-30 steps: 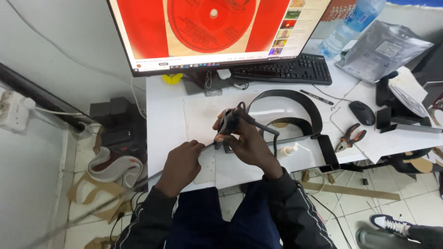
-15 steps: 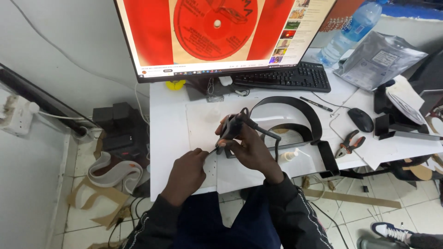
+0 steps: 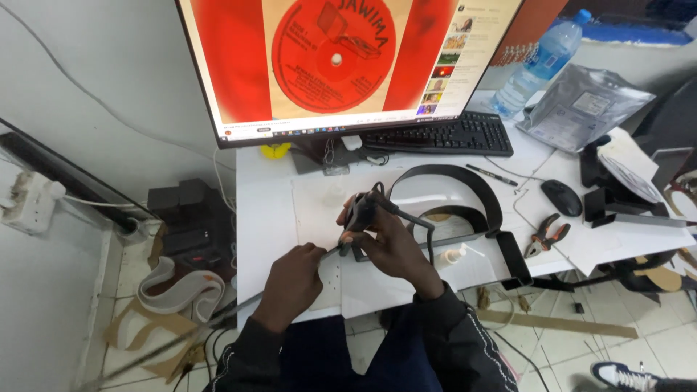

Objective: Using a heat gun to soften plastic strips and manually bending them into shapes for sign letters according to a template.

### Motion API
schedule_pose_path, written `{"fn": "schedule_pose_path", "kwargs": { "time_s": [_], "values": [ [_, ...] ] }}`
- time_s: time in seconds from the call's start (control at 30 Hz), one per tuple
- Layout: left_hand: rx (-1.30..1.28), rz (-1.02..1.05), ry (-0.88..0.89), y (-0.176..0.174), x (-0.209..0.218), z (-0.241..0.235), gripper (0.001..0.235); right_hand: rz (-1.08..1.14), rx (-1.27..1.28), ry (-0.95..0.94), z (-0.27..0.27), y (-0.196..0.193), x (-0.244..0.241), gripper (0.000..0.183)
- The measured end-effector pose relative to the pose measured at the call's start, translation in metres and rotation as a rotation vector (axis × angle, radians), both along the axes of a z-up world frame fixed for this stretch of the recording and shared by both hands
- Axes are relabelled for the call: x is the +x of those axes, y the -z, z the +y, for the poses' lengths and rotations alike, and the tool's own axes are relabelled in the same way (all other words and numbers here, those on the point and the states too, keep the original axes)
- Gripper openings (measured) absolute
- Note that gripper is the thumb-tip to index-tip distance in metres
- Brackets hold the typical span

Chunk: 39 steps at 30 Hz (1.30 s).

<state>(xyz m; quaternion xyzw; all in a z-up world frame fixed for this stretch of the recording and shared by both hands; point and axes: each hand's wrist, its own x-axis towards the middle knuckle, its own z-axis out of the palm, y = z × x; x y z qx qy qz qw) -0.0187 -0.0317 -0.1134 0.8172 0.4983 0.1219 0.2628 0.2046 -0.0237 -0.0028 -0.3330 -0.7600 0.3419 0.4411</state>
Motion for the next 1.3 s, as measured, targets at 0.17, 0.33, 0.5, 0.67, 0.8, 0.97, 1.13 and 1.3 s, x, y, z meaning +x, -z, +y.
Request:
{"fn": "schedule_pose_path", "kwargs": {
  "time_s": [0.17, 0.33, 0.5, 0.67, 0.8, 0.97, 1.13, 1.3],
  "values": [
    [0.209, -0.028, 0.008, 0.026, 0.014, 0.005, 0.038, -0.045, -0.139, 0.037, -0.005, 0.005, 0.001, 0.011],
    [0.187, -0.017, 0.048, 0.025, 0.021, 0.014, 0.052, -0.080, -0.042, 0.050, -0.001, 0.016, 0.007, 0.015],
    [0.150, -0.025, 0.001, 0.035, 0.024, 0.014, 0.037, -0.064, -0.144, 0.059, -0.001, 0.017, 0.005, 0.022],
    [0.053, -0.003, -0.013, 0.018, 0.026, 0.010, 0.033, -0.057, -0.225, 0.080, 0.001, 0.022, 0.006, 0.025],
    [0.020, -0.017, -0.032, 0.009, 0.028, 0.006, 0.045, -0.115, -0.129, 0.098, 0.001, 0.019, 0.005, 0.020],
    [0.101, -0.044, 0.004, 0.032, 0.022, 0.015, 0.044, -0.049, -0.248, 0.097, 0.000, 0.013, 0.002, 0.018],
    [0.072, 0.026, 0.024, 0.022, 0.021, 0.011, 0.048, -0.031, -0.179, 0.037, -0.002, 0.025, 0.007, 0.029],
    [0.087, 0.012, 0.004, 0.022, 0.024, 0.016, 0.052, -0.007, -0.170, 0.042, 0.002, 0.021, 0.006, 0.041]
  ]
}}
